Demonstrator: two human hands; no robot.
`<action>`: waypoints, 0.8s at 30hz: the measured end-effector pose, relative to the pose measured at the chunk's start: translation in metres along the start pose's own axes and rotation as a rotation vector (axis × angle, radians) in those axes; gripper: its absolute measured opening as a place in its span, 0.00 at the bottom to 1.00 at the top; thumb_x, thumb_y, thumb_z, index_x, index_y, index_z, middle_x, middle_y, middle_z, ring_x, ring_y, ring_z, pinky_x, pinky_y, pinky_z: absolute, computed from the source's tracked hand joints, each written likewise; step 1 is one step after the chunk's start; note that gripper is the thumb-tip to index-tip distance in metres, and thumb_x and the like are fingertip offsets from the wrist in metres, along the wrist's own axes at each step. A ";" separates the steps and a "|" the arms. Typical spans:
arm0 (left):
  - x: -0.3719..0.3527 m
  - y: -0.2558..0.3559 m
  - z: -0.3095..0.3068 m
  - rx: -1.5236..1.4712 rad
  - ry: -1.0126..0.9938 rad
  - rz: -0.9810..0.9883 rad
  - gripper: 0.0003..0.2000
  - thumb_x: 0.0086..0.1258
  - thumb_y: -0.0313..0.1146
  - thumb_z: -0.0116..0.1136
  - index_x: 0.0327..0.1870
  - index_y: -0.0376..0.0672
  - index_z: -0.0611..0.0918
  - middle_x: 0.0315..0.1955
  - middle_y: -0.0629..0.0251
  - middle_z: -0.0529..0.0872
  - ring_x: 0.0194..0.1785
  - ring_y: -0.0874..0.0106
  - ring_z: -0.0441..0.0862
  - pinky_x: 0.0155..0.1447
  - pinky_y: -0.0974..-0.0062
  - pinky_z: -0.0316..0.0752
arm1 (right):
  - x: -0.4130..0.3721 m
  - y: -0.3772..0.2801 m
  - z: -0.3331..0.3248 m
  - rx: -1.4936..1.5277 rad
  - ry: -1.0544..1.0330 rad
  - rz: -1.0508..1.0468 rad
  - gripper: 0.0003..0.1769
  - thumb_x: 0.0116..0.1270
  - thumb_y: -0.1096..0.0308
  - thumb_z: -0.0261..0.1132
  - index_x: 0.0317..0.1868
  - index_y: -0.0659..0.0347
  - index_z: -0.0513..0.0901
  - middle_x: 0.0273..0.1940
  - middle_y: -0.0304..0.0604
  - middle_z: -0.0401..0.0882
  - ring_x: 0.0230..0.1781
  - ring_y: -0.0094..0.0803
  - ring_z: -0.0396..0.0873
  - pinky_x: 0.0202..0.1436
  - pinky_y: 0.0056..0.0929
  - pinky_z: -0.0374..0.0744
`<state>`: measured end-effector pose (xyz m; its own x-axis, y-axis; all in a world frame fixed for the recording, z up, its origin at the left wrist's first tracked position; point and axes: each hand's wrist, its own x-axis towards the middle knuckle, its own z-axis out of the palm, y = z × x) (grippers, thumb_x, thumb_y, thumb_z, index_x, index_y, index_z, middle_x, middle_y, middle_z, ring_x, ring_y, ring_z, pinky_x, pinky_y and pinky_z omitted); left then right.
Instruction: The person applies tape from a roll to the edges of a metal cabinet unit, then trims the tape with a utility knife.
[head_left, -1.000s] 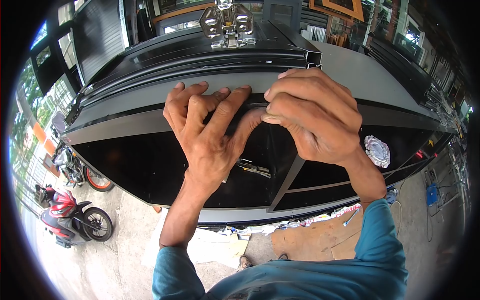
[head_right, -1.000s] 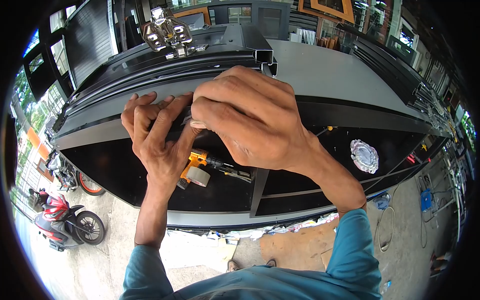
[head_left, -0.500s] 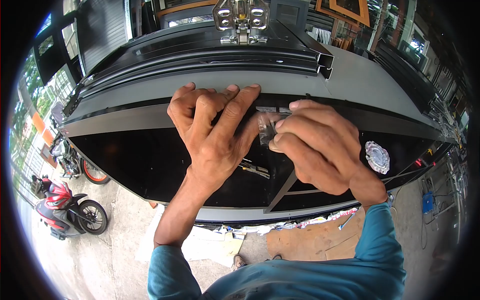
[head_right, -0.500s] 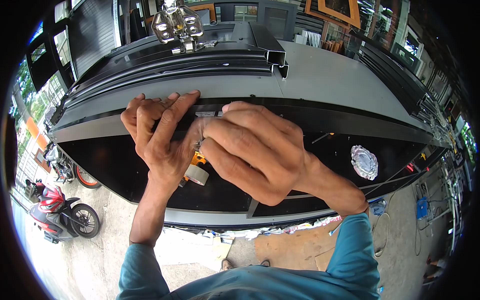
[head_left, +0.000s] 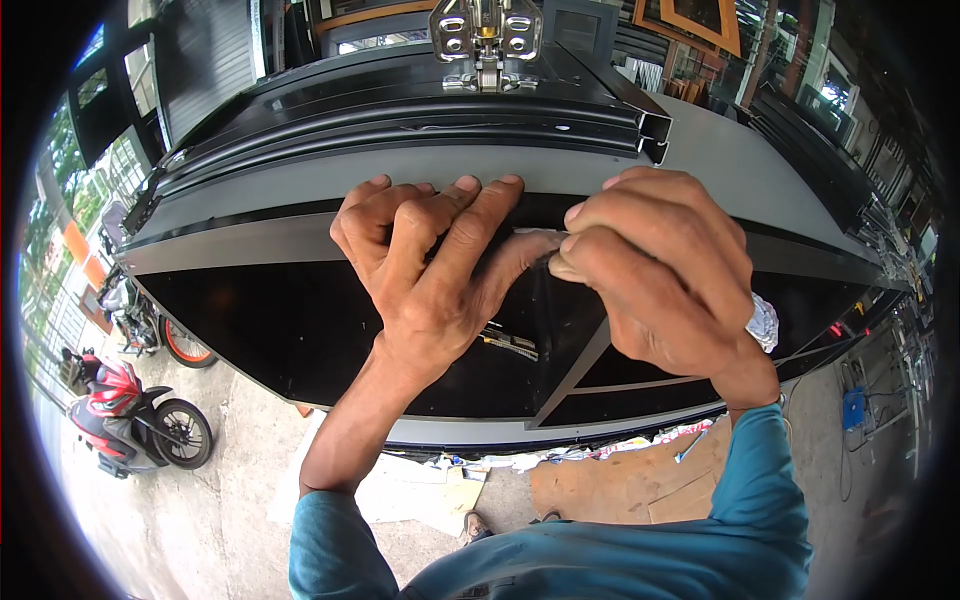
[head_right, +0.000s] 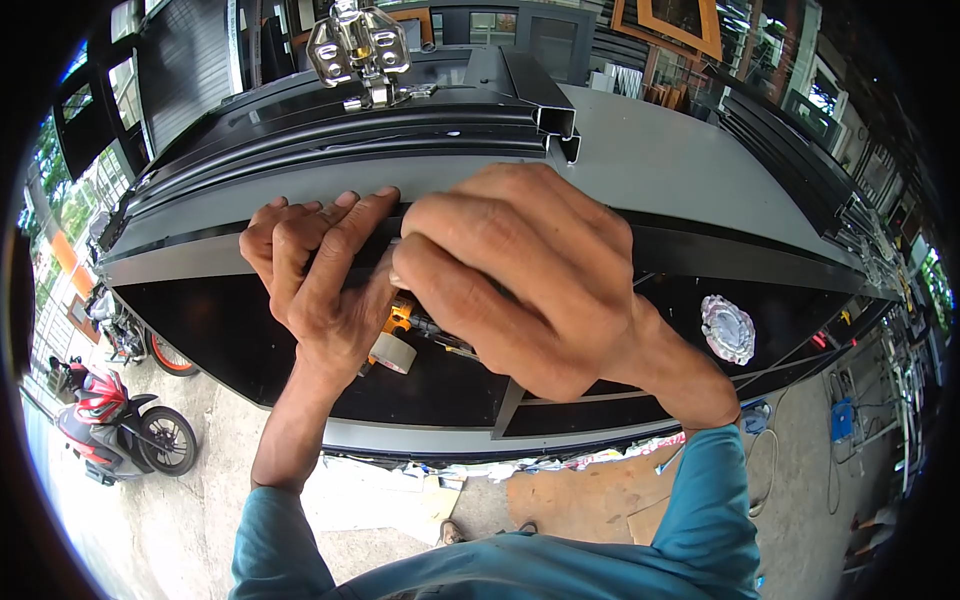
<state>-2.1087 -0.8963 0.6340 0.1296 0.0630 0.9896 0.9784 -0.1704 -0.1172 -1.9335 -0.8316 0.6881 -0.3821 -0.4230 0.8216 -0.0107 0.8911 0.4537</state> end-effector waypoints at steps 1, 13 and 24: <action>-0.001 0.000 0.001 0.002 0.005 0.005 0.23 0.47 0.52 0.73 0.44 0.53 0.88 0.36 0.77 0.77 0.44 0.72 0.68 0.56 0.65 0.62 | 0.003 0.003 -0.001 0.019 0.000 0.024 0.13 0.48 0.76 0.74 0.36 0.65 0.82 0.37 0.46 0.81 0.35 0.39 0.81 0.36 0.34 0.83; 0.001 0.003 0.000 -0.028 0.002 -0.048 0.23 0.42 0.48 0.77 0.40 0.47 0.88 0.31 0.74 0.79 0.42 0.71 0.68 0.51 0.70 0.62 | 0.007 0.024 0.005 -0.048 0.040 -0.006 0.11 0.54 0.76 0.72 0.37 0.70 0.83 0.36 0.49 0.81 0.32 0.37 0.80 0.34 0.31 0.78; 0.007 0.006 -0.008 -0.005 -0.062 -0.073 0.28 0.41 0.49 0.77 0.45 0.45 0.86 0.34 0.74 0.80 0.38 0.72 0.69 0.49 0.72 0.62 | 0.013 0.022 0.009 -0.055 0.016 0.214 0.07 0.57 0.78 0.71 0.36 0.69 0.83 0.33 0.46 0.81 0.30 0.29 0.79 0.33 0.24 0.76</action>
<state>-2.1032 -0.9048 0.6407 0.0680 0.1362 0.9883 0.9847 -0.1682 -0.0446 -1.9468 -0.8163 0.7054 -0.3554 -0.2284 0.9064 0.1198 0.9506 0.2865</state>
